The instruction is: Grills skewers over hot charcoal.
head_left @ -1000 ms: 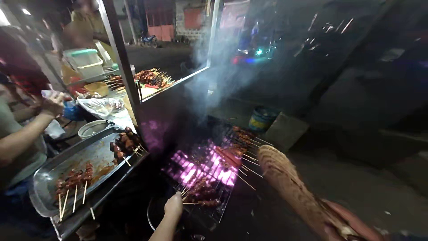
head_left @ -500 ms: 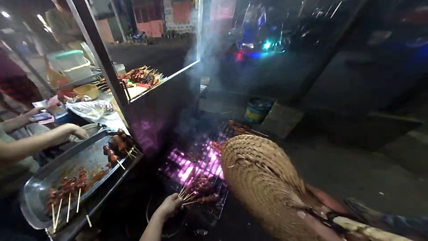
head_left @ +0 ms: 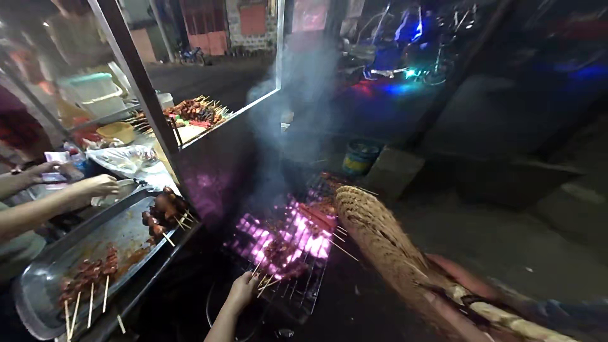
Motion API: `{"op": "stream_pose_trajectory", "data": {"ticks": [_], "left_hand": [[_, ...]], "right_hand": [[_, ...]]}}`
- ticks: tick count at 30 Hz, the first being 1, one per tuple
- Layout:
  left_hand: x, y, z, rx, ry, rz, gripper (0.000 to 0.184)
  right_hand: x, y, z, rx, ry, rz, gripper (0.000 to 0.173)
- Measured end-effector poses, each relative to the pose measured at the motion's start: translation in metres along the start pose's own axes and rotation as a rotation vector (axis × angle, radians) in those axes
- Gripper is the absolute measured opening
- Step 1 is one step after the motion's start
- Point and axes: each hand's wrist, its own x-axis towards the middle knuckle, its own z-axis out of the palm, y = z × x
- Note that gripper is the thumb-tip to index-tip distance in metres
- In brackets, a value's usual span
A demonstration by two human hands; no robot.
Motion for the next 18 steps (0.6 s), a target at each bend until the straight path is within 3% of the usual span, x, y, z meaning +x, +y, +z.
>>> {"op": "stream_pose_trajectory", "data": {"ticks": [4,6,9,12,15,18], "left_hand": [[-0.009,0.005,-0.016,0.091,0.044,0.03,0.036],[-0.015,0.005,-0.024,0.087,0.115,0.09,0.035],[-0.016,-0.008,-0.032,0.062,0.314,0.206,0.035],[-0.01,-0.021,-0.033,0.1,0.448,0.227,0.036],[-0.003,-0.018,-0.038,0.225,0.259,0.018,0.041],[0.006,-0.022,-0.043,0.101,0.129,-0.091,0.044]], "right_hand": [[-0.013,0.026,-0.002,0.307,0.164,0.051,0.055],[-0.011,0.025,-0.006,0.291,0.144,0.124,0.059],[-0.005,0.015,-0.006,0.189,0.136,0.022,0.059],[-0.007,0.01,-0.002,0.279,0.178,0.062,0.055],[-0.001,-0.003,-0.002,0.258,0.121,0.08,0.05],[0.01,-0.028,0.002,0.203,0.065,0.135,0.052]]}}
